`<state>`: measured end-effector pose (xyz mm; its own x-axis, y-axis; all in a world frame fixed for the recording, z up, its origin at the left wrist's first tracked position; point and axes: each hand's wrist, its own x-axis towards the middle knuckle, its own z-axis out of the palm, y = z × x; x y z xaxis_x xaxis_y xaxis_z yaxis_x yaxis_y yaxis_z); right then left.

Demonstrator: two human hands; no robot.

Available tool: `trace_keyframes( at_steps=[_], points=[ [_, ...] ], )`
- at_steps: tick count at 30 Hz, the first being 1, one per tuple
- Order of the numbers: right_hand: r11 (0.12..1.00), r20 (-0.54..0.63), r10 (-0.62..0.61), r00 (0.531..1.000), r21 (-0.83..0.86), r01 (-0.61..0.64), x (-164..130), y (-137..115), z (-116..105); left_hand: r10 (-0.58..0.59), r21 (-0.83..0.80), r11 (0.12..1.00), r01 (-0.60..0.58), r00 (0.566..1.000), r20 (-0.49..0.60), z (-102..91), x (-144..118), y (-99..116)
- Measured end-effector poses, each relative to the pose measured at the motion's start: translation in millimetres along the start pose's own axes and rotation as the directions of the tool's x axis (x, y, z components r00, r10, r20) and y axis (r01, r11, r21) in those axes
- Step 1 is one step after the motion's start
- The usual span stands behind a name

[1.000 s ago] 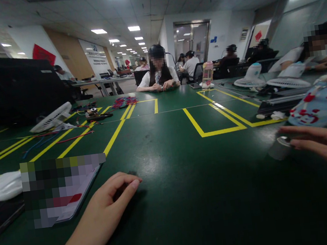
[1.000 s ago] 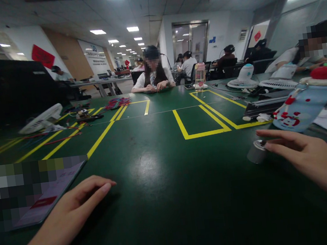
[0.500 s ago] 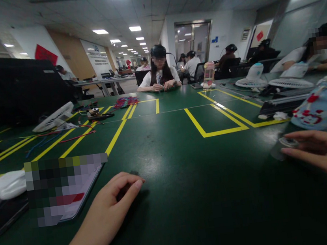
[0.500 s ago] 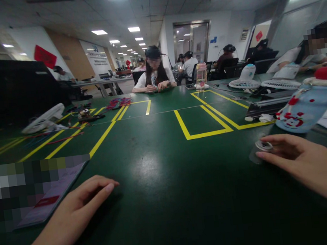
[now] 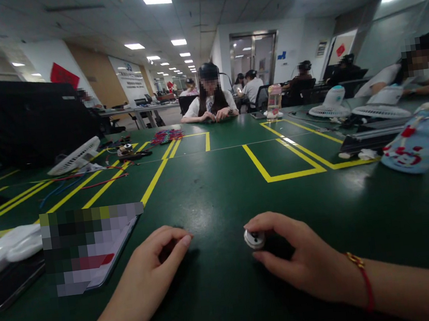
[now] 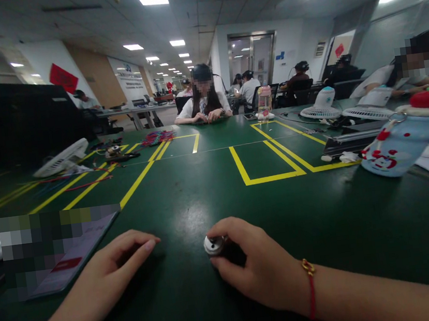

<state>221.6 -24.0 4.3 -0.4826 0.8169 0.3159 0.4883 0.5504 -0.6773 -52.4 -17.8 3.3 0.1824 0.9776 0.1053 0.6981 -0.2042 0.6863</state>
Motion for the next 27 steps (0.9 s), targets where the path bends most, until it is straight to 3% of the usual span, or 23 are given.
trace_keyframes(
  at_steps=[4,7,10,13,18,21,27],
  points=[
    [0.994,-0.019,0.082,0.996,0.075,-0.08,-2.9,10.2,3.5,0.162,-0.02,0.987,-0.162,0.987,-0.017,15.2,2.6,33.7],
    [0.989,-0.01,0.1,0.995,0.113,-0.098,-3.0,12.7,4.7,0.288,-0.096,0.954,-0.283,0.957,0.044,27.3,9.2,65.4],
    [0.988,0.0,0.085,0.996,0.128,-0.084,-2.1,10.7,2.9,0.301,-0.128,0.946,-0.296,0.953,0.021,32.3,17.7,83.8],
    [0.991,-0.001,0.075,0.997,0.113,-0.075,-1.9,10.4,-0.6,0.279,-0.127,0.952,-0.278,0.96,-0.01,32.8,21.9,86.7],
    [0.991,-0.02,0.07,0.997,0.112,-0.068,-2.0,14.2,-2.2,0.291,-0.16,0.947,-0.28,0.955,0.051,38.9,21.1,85.1],
    [0.991,0.002,0.076,0.997,0.114,-0.076,-1.9,12.6,-3.2,0.226,-0.171,0.961,-0.218,0.974,0.029,37.9,22.5,86.0],
    [0.998,-0.066,0.054,0.996,-0.041,-0.056,-7.3,12.9,-10.7,0.155,-0.13,0.98,-0.15,0.988,0.023,35.8,23.6,71.1]
  ],
)
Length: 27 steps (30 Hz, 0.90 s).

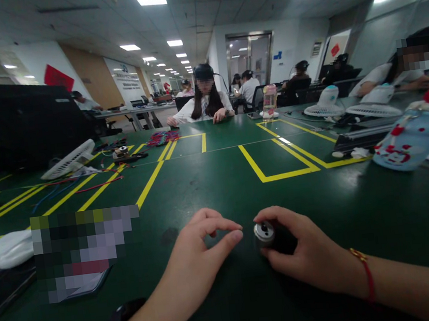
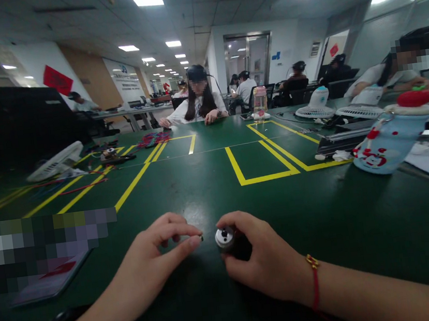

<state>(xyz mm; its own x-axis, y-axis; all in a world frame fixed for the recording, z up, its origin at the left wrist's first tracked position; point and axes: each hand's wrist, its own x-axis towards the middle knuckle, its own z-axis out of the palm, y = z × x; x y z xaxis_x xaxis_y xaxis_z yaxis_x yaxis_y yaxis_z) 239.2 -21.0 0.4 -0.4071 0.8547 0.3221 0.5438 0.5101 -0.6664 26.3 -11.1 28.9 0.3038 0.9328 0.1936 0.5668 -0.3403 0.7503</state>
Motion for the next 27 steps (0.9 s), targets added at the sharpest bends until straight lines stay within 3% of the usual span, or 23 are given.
trace_keyframes(
  at_steps=[6,9,12,15,19,23,25,27],
  points=[
    [0.999,-0.071,0.009,0.997,-0.051,-0.013,-3.6,3.9,-2.0,0.115,0.16,0.977,-0.139,0.982,0.149,20.1,-0.6,-19.7],
    [0.996,-0.091,0.014,0.996,-0.088,-0.022,-5.1,7.7,-7.8,0.104,0.121,0.985,-0.125,0.98,0.171,18.8,-0.3,-20.5],
    [0.986,-0.162,0.052,0.985,-0.151,-0.077,-12.1,25.2,-25.9,0.061,0.038,0.997,-0.067,0.988,0.139,3.2,-3.9,-21.3],
    [0.944,-0.28,0.111,0.954,-0.272,-0.189,-29.3,57.4,-57.5,-0.045,0.028,0.999,0.043,0.995,0.085,-21.8,-12.5,-30.7],
    [0.808,-0.437,0.2,0.877,-0.432,-0.4,-60.9,100.4,-106.7,-0.208,0.038,0.977,0.208,0.978,-0.007,-50.5,-26.3,-55.7],
    [0.666,-0.48,0.308,0.821,-0.508,-0.547,-75.7,118.9,-134.8,-0.316,0.014,0.948,0.317,0.947,-0.06,-57.5,-34.4,-70.8],
    [0.611,-0.515,0.204,0.833,-0.597,-0.519,-71.8,114.9,-132.6,-0.34,-0.004,0.94,0.341,0.937,-0.084,-54.9,-35.2,-71.4],
    [0.589,-0.497,-0.01,0.867,-0.704,-0.397,-61.8,100.4,-117.2,-0.338,-0.018,0.941,0.338,0.936,-0.097,-51.7,-35.0,-70.2]
  ],
)
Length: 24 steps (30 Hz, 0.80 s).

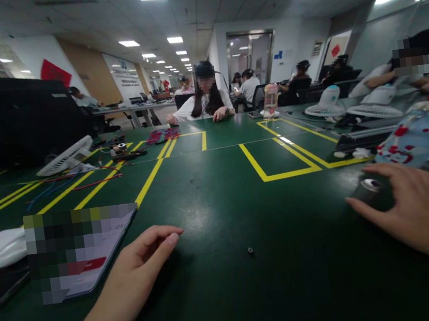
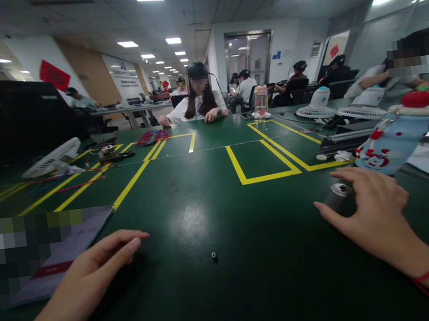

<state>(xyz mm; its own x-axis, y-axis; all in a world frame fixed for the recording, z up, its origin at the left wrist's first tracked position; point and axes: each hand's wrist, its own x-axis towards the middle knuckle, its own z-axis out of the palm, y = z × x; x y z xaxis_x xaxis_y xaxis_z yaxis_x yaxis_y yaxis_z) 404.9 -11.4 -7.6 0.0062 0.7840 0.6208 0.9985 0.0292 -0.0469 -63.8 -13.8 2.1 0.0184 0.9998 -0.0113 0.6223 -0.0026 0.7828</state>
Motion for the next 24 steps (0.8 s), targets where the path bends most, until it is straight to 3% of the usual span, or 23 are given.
trace_keyframes(
  at_steps=[2,4,7,10,12,16,18,19,21,24],
  points=[
    [0.979,-0.028,-0.195,0.98,0.048,0.196,-1.1,-39.1,-1.5,0.011,0.003,1.0,-0.011,1.0,0.005,1.8,-0.2,0.4],
    [0.92,0.104,-0.359,0.927,0.204,0.334,-3.6,-87.0,-3.0,0.014,0.014,1.0,-0.015,1.0,0.009,1.9,-0.1,-0.6],
    [0.827,0.314,-0.488,0.814,0.465,0.316,-4.2,-151.6,-3.8,0.017,0.026,1.0,-0.017,1.0,0.017,0.4,0.0,-3.1],
    [0.773,0.396,-0.535,0.746,0.586,0.243,2.9,-177.2,-3.3,0.026,0.03,0.999,-0.026,0.999,0.019,-0.3,-0.6,-3.6],
    [0.78,0.38,-0.509,0.772,0.583,0.227,10.8,-165.4,-4.4,0.021,0.026,0.999,-0.022,1.0,0.018,0.1,-1.1,-3.1],
    [0.887,0.141,-0.312,0.94,0.399,0.235,26.4,-92.7,-13.9,0.012,0.018,1.0,-0.012,1.0,0.027,2.2,-0.9,-1.2],
    [0.962,0.076,-0.153,0.985,0.238,0.131,30.6,-51.4,-21.4,0.024,0.011,1.0,-0.025,0.999,0.036,3.5,-0.4,-0.2],
    [0.986,0.104,-0.063,0.993,0.163,0.045,31.2,-33.8,-25.1,0.03,0.008,1.0,-0.03,0.999,0.04,4.0,-0.3,0.2],
    [0.987,0.237,0.135,0.962,0.049,-0.15,29.9,-8.0,-31.5,0.039,0.008,0.999,-0.039,0.998,0.041,4.8,-0.3,0.5],
    [0.927,0.4,0.35,0.847,-0.019,-0.375,25.2,8.8,-37.0,0.037,0.02,0.999,-0.037,0.999,0.027,5.1,-1.3,-0.6]
  ],
)
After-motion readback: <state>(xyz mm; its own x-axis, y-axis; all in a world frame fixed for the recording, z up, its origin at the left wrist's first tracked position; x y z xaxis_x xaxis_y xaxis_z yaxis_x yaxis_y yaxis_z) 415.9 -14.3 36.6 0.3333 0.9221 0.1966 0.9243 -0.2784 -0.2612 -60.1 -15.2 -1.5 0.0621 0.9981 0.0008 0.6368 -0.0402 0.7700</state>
